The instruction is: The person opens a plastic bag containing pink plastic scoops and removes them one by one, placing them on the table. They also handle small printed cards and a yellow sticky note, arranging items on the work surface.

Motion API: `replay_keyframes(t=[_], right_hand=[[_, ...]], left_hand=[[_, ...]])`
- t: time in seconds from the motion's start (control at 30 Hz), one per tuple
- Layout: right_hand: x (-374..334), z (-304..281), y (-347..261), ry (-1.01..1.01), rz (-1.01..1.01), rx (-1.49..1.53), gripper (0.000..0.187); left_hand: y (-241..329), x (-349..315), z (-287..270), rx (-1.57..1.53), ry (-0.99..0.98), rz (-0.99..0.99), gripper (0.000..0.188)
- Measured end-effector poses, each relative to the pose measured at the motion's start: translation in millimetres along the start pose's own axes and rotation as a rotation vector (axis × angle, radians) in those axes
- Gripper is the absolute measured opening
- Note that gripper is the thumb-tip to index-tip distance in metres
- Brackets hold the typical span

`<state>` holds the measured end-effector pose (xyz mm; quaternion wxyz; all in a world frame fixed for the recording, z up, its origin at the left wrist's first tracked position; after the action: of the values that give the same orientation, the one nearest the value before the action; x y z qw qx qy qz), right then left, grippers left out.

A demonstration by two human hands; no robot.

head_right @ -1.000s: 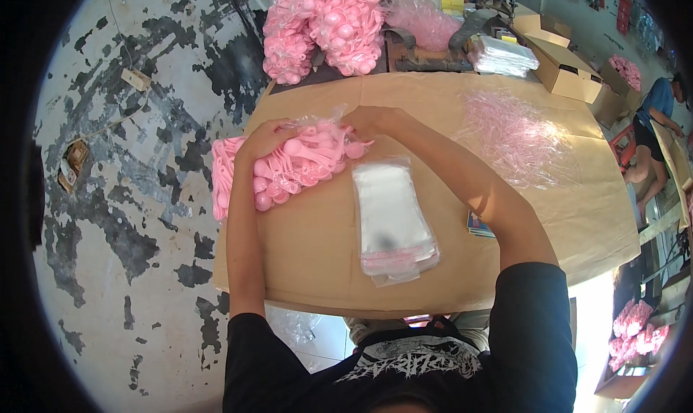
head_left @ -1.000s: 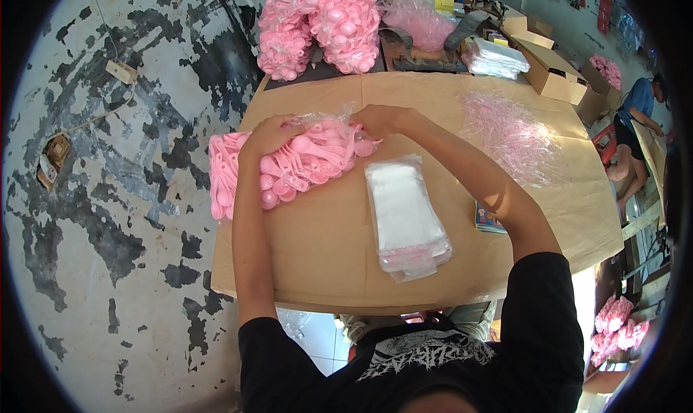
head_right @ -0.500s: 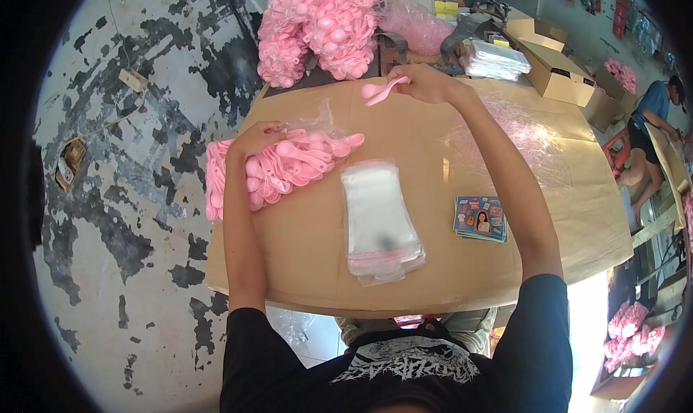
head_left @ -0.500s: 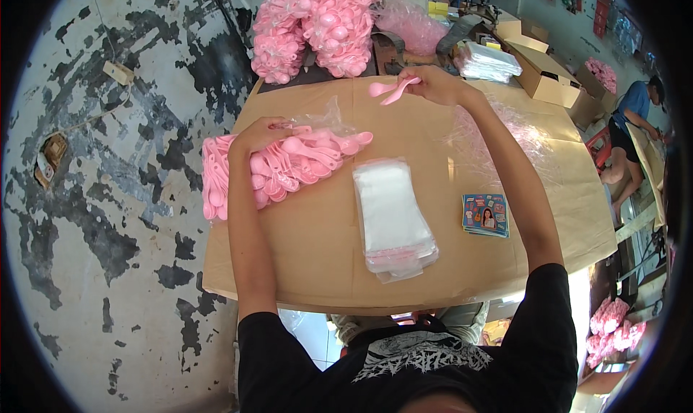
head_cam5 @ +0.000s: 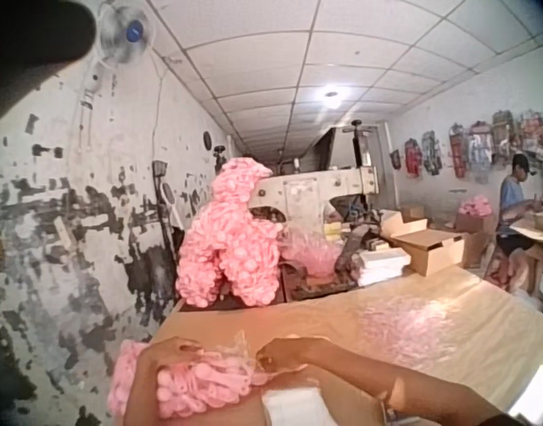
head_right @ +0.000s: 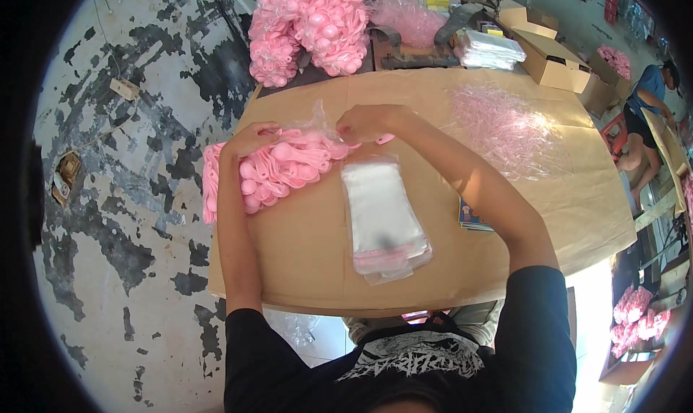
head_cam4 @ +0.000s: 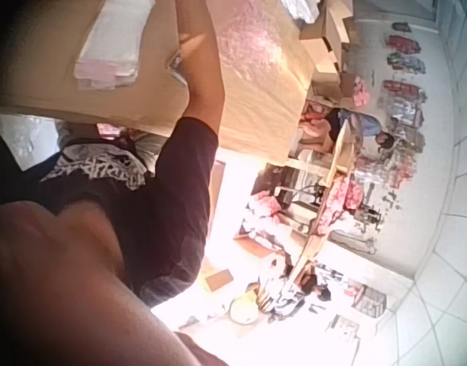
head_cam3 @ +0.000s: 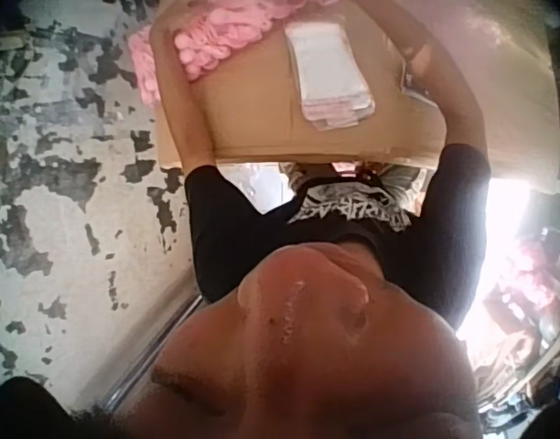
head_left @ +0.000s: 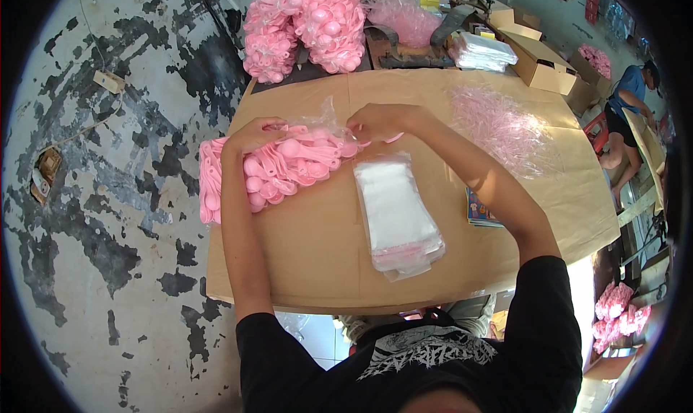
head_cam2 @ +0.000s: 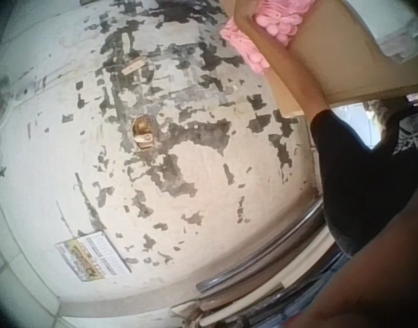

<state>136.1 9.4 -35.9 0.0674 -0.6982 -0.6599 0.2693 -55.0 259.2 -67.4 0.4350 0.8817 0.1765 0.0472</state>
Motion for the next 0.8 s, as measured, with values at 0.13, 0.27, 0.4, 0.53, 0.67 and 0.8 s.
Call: replay_keyframes(t=[0.13,0.27,0.4,0.53,0.67,0.8], right_hand=[[25.8,20.2,-2.9,0.114,-0.072,-0.357,0.032],[23.7,15.8,-1.4,-0.015,0.021,-0.185,0.032],[5.1,-7.8,9.6,0.039,0.002,-0.057,0.032],[-19.0,-49.0,24.4,0.093,0.089,0.022,0.031],[-38.1,-78.7,54.4,0.178,0.021,-0.041,0.043],[-52.0,-91.3,99.7,0.791,-0.194,-0.534,0.032]], left_hand=[[14.9,6.3,3.2,0.093,-0.02,0.044,0.047],[10.7,1.0,1.1,-0.025,-0.035,0.045,0.044],[13.8,-2.8,0.6,-0.03,-0.086,0.045,0.039],[21.9,-6.0,2.7,-0.027,-0.047,0.017,0.038],[23.2,-6.1,0.4,0.007,-0.047,0.028,0.038],[23.0,6.7,3.9,-0.055,-0.086,0.024,0.037]])
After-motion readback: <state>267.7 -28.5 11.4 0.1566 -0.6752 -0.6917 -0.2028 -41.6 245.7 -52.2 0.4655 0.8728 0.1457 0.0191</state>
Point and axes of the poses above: each hand's wrist, its own x-axis towards the middle knuckle, its own z-axis out of the palm, y = z × x, the point moved 4 cm from there along x, towards the middle knuckle, and after that the axes turned 4 degrees about -x, right-handed, at the moved point
